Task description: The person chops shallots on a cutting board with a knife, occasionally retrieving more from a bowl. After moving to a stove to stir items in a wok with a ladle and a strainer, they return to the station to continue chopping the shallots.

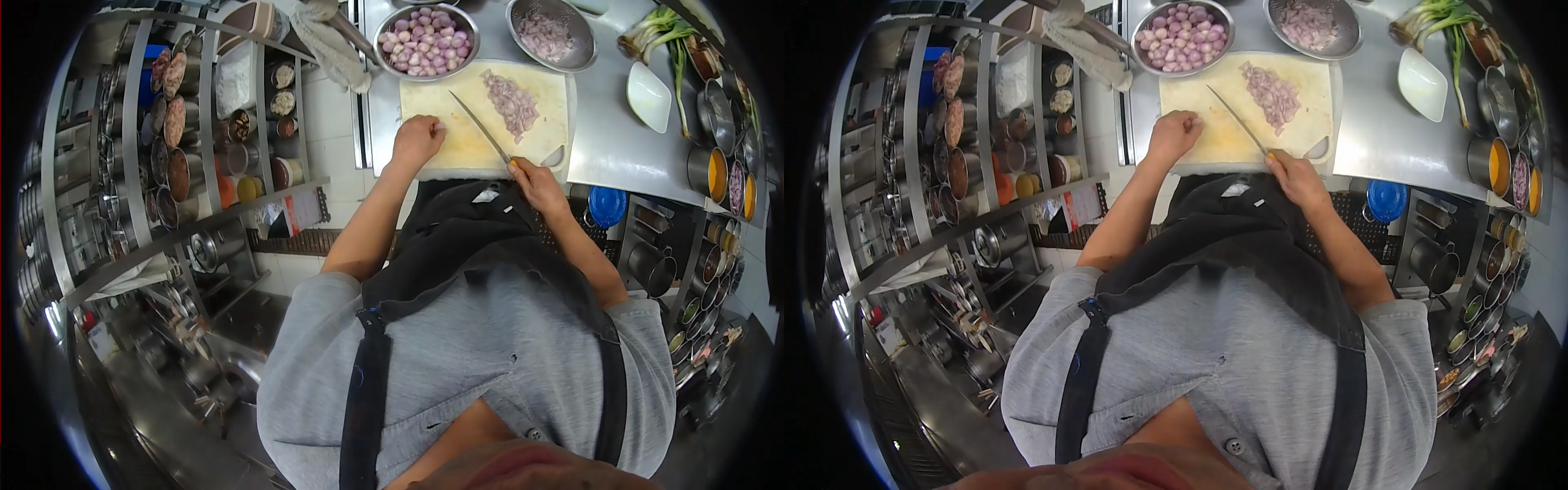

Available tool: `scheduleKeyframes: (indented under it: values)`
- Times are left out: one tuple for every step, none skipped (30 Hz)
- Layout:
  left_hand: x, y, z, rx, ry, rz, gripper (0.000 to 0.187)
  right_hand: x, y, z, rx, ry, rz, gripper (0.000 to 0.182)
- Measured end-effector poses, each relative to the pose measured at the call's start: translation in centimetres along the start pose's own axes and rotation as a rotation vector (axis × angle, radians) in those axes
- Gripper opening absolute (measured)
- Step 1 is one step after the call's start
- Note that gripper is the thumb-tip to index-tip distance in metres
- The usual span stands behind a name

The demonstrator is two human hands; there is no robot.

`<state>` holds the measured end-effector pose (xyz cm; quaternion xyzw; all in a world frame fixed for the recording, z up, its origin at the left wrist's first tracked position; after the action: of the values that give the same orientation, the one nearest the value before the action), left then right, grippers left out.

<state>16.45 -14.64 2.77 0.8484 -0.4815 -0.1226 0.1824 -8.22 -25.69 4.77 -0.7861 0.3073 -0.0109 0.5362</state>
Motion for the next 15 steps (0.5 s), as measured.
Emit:
scheduleKeyframes:
  values:
    - [-0.3, 0.1, 0.3, -0.006, -0.007, -0.011, 0.029, -0.2, -0.8, 0.0, 0.010, 0.003, -0.025, 0.039]
    - [-0.5, 0.1, 0.2, 0.004, 0.023, -0.024, 0.029, -0.3, -1.3, 0.2, 0.011, 0.001, -0.011, 0.038]
    - [-0.7, 0.1, 0.1, 0.015, 0.058, -0.034, 0.030, -0.4, -1.3, 0.7, 0.008, -0.006, -0.006, 0.038]
    - [-0.9, 0.1, 0.0, 0.012, 0.059, -0.038, 0.030, -0.4, -1.4, 1.1, 0.009, 0.006, -0.024, 0.036]
    - [-1.3, 0.0, -0.3, -0.064, 0.083, -0.070, 0.026, -0.4, -1.4, 1.3, 0.009, 0.020, -0.043, 0.033]
    - [-1.5, -0.1, -0.6, -0.139, 0.108, -0.100, 0.024, -0.3, -1.4, 1.4, 0.006, 0.019, -0.046, 0.033]
    - [-1.6, -0.1, -0.8, -0.139, 0.111, -0.101, 0.024, -0.2, -1.1, 1.6, 0.012, 0.001, -0.004, 0.035]
    - [-1.7, -0.1, -1.0, -0.181, 0.106, -0.096, 0.022, -0.2, -0.9, 1.8, 0.019, -0.019, 0.037, 0.037]
    - [-1.9, -0.2, -1.0, -0.222, 0.100, -0.093, 0.021, -0.3, -1.2, 1.8, 0.019, -0.023, 0.035, 0.037]
    - [-1.9, -0.5, -0.9, -0.220, 0.100, -0.097, 0.021, -0.4, -1.7, 1.7, 0.012, -0.023, 0.018, 0.036]
    - [-1.6, -0.2, -0.9, -0.202, 0.114, -0.010, 0.021, -0.5, -2.1, 1.6, 0.005, -0.020, 0.000, 0.035]
    - [-1.4, 0.5, -1.0, -0.185, 0.129, 0.078, 0.021, -0.5, -2.1, 1.6, 0.004, -0.021, -0.001, 0.035]
    - [-1.4, 0.7, -1.1, -0.186, 0.130, 0.076, 0.021, -0.6, -2.1, 1.6, -0.009, -0.035, -0.007, 0.035]
    - [-1.4, 1.0, -1.1, -0.152, 0.128, 0.084, 0.018, -0.6, -2.0, 1.6, -0.022, -0.049, -0.015, 0.034]
    - [-1.3, 1.2, -1.0, -0.117, 0.127, 0.092, 0.015, -0.6, -1.8, 1.7, -0.023, -0.050, -0.017, 0.034]
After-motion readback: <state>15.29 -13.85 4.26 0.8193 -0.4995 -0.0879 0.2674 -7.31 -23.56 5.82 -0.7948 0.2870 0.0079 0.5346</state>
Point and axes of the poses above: each hand's wrist, its own x-axis towards the middle knuckle, its own z-axis out of the palm, y = z × x, the point moved 6 cm from there along x, towards the middle knuckle, and after that the axes turned 11 degrees about x, right-handed, at the moved point
